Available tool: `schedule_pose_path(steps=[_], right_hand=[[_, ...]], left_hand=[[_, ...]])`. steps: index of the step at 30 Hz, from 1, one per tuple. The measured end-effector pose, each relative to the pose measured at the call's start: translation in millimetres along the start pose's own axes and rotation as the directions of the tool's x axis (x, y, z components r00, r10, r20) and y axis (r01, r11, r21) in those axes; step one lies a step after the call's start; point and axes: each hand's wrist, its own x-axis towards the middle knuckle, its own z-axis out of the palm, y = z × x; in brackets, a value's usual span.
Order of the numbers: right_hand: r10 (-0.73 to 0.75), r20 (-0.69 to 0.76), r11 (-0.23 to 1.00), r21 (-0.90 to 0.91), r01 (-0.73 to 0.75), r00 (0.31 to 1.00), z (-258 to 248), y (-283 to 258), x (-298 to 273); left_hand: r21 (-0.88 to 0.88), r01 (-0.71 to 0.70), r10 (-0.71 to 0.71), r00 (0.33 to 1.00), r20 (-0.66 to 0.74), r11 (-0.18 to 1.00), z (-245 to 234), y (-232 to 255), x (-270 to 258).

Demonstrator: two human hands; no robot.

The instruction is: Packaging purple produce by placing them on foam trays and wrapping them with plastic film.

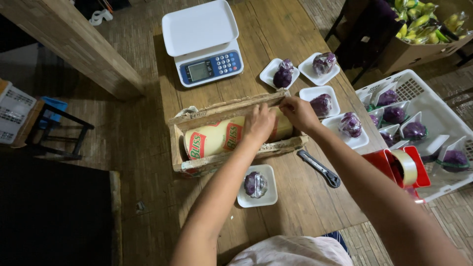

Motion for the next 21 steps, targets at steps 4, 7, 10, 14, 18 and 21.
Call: schedule_pose_path(steps=[4, 7, 10, 14, 18, 21], right_hand=[[0.029, -0.005, 1.0, -0.007, -0.03, 1.0, 3, -2, 3], [0.048, -0.002, 0.998, -0.047, -0.048, 0.999, 3, -1, 4], [0.067, -0.005, 0.996, -0.059, -0.067, 0.998, 7, 2, 5], [0.046, -0.024, 0.996, -0.074, -0.048, 0.999, 17, 20, 11], [0.045, -0.005, 0.989, -0.142, -0.045, 0.999, 12, 7, 7], [-0.063, 0.0, 0.996, -0.056, 0.063, 0.998, 8, -7, 7]], left_hand=[[0.11, -0.099, 0.127, 0.949, -0.289, 0.989, -9, 5, 6], [0.095, -0.045, 0.066, 0.972, -0.226, 0.994, -1, 2, 7], [0.053, -0.013, 0.019, 0.992, -0.121, 0.999, 15, -7, 5], [0.012, -0.072, 0.073, 0.994, -0.086, 0.997, 2, -6, 2], [-0.055, 0.012, -0.011, 1.0, 0.024, 0.998, -11, 2, 11], [-0.191, 0.167, -0.157, 0.985, 0.066, 0.967, 8, -9, 21]])
